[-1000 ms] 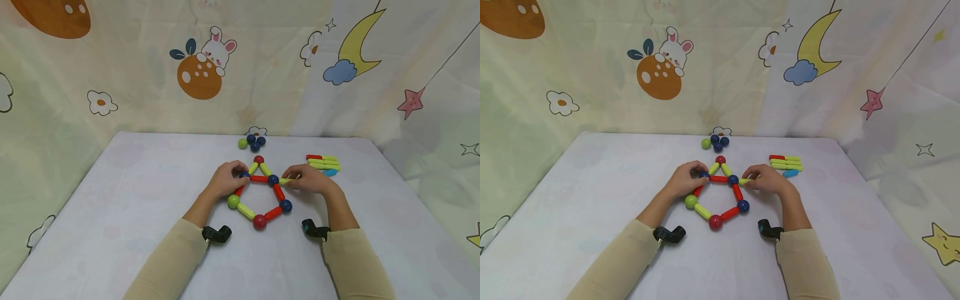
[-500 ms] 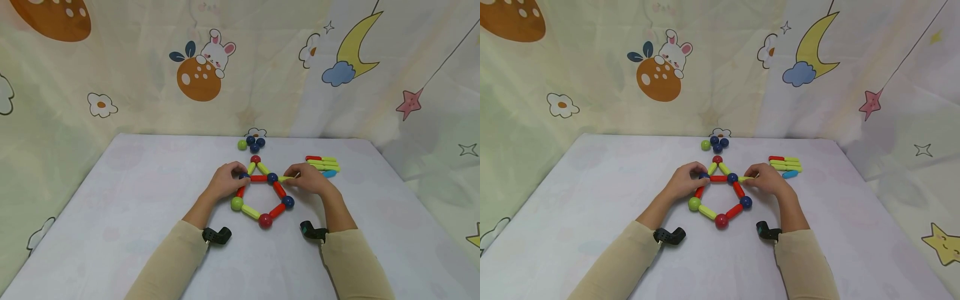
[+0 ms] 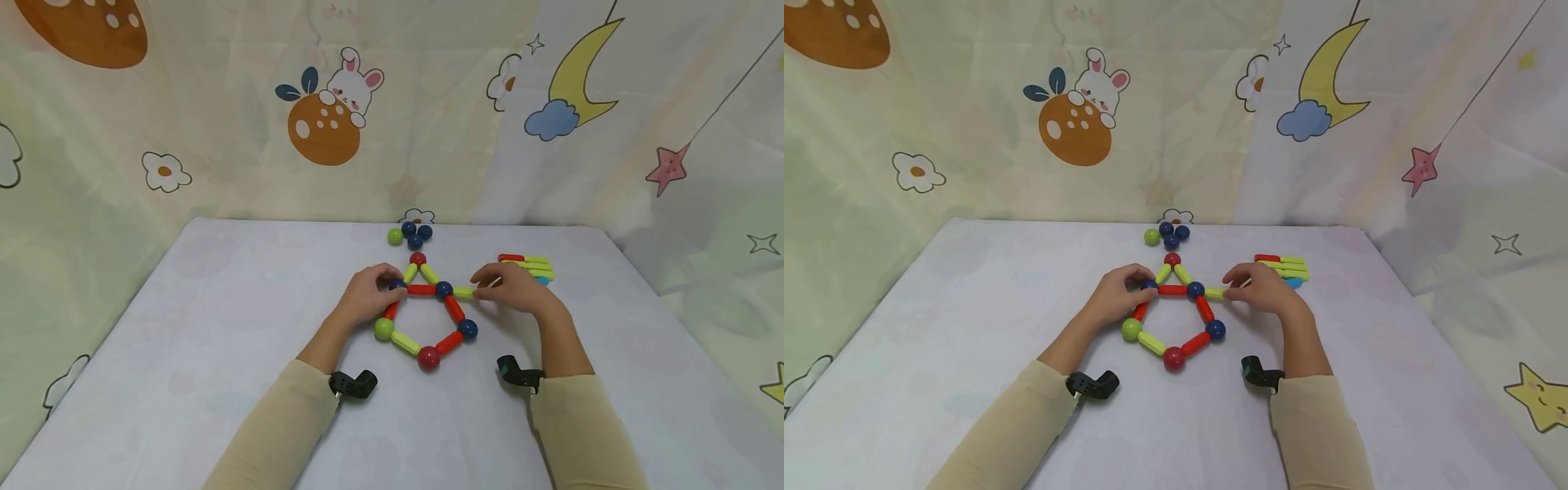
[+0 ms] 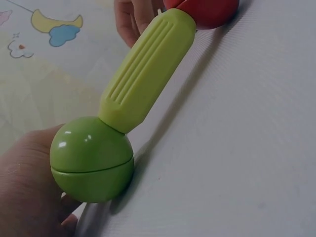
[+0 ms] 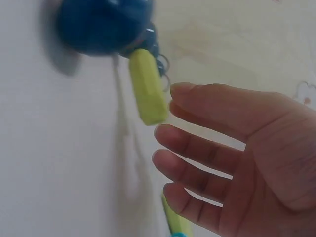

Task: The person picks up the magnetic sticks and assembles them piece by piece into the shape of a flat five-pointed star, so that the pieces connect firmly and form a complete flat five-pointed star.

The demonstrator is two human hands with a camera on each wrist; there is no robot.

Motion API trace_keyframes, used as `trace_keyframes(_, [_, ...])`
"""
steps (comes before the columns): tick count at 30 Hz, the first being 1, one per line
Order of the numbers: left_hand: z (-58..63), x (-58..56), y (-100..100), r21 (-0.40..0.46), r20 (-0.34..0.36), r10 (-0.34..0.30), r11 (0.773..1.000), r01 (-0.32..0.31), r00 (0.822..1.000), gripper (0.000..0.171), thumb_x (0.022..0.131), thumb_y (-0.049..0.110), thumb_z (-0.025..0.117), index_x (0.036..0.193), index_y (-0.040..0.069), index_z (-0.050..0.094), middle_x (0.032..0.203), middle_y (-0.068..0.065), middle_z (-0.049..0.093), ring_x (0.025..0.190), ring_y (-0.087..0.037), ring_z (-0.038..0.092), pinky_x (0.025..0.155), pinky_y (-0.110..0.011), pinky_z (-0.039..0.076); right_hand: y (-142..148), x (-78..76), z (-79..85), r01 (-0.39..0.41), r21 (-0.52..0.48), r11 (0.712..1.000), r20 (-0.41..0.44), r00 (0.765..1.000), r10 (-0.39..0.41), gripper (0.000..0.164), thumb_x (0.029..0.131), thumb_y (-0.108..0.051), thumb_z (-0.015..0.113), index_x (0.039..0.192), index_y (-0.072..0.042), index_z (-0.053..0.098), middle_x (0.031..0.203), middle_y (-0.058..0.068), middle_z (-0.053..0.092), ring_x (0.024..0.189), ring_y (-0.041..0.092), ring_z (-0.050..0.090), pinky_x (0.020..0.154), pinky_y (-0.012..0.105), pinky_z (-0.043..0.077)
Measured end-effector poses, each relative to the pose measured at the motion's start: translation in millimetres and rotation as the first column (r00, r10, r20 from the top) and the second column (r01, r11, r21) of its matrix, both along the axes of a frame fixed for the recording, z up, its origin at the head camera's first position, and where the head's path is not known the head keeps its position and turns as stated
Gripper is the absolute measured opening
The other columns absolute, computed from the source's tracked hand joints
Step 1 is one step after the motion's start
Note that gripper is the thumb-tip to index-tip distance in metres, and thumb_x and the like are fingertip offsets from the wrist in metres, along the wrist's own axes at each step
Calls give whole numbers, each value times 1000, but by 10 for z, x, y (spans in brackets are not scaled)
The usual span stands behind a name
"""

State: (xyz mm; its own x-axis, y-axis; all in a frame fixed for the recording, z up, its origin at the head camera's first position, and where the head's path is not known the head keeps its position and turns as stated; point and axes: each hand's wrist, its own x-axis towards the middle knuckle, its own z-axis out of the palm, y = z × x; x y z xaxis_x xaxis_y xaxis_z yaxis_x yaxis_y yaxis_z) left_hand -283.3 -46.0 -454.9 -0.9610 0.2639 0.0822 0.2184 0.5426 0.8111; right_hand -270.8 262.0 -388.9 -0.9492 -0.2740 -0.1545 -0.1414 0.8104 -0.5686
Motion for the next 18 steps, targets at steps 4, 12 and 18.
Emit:
trace_keyframes(4, [0, -3, -2, 0, -1, 2, 1000, -2, 1000, 28, 94, 34, 76, 119, 22, 70, 120, 2, 70, 115, -21, 59, 107, -43, 50, 170, 55, 110, 68, 31, 997, -44, 997, -67, 34, 98, -25, 68, 126, -6, 70, 119, 16, 68, 111, 35, 63, 85, 42, 56])
trace_keyframes(12, [13, 0, -7, -1, -6, 7, 1000, -7, 1000, 29, 94, 34, 75, 119, 22, 70, 121, 1, 69, 116, -21, 59, 107, -44, 49, 558, 124, 164, 225, 123, 967, -74, 973, -217, 41, 100, -20, 62, 136, -2, 60, 136, 29, 57, 129, 49, 47, 98, 62, 49])
trace_keyframes(18, [2, 2, -1, 0, -6, 10, 1000, -10, 1000, 29, 94, 33, 75, 119, 21, 70, 121, 1, 70, 116, -21, 60, 108, -43, 49, 724, 111, 23, 288, 132, 949, -45, 958, -284, 43, 99, -12, 58, 140, 1, 57, 144, 33, 49, 137, 54, 37, 109, 68, 40])
